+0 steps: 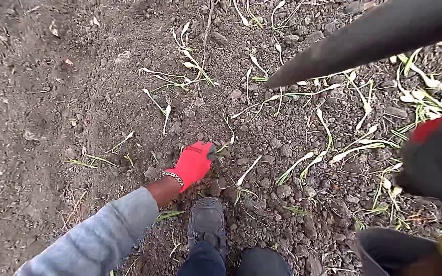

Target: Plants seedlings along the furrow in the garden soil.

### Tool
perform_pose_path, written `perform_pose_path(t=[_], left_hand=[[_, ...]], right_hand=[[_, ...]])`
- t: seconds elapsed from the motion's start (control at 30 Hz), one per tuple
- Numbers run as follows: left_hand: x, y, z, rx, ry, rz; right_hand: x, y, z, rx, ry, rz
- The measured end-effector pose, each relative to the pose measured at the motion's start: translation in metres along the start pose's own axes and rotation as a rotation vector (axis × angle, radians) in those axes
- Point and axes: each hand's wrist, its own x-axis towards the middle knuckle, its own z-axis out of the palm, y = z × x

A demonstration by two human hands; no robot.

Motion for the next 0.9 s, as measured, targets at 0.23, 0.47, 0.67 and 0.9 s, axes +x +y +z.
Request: perform_pose_path(t=[0.23,0.47,0.67,0.9], left_hand=[[0.027,0.029,-0.03,-0.373,0.246,-0.036],[0.003,0.039,0.024,-0.057,0.049,-0.093],[0.014,0.099,0.042,0.137,-0.204,-0.053],[0.003,0.048,0.025,-0.38,0.002,-0.081]], right_hand=[[-0.053,0.134,0.177,-0.141,-0.203,0.745],[-0.163,0.062,0.117,-0.146,-0.042,0.632],[-0.137,0.071,0.081,-0.083,-0.064,0.799],[-0.021,-0.056,-0.045,0.101,0.25,0.093]])
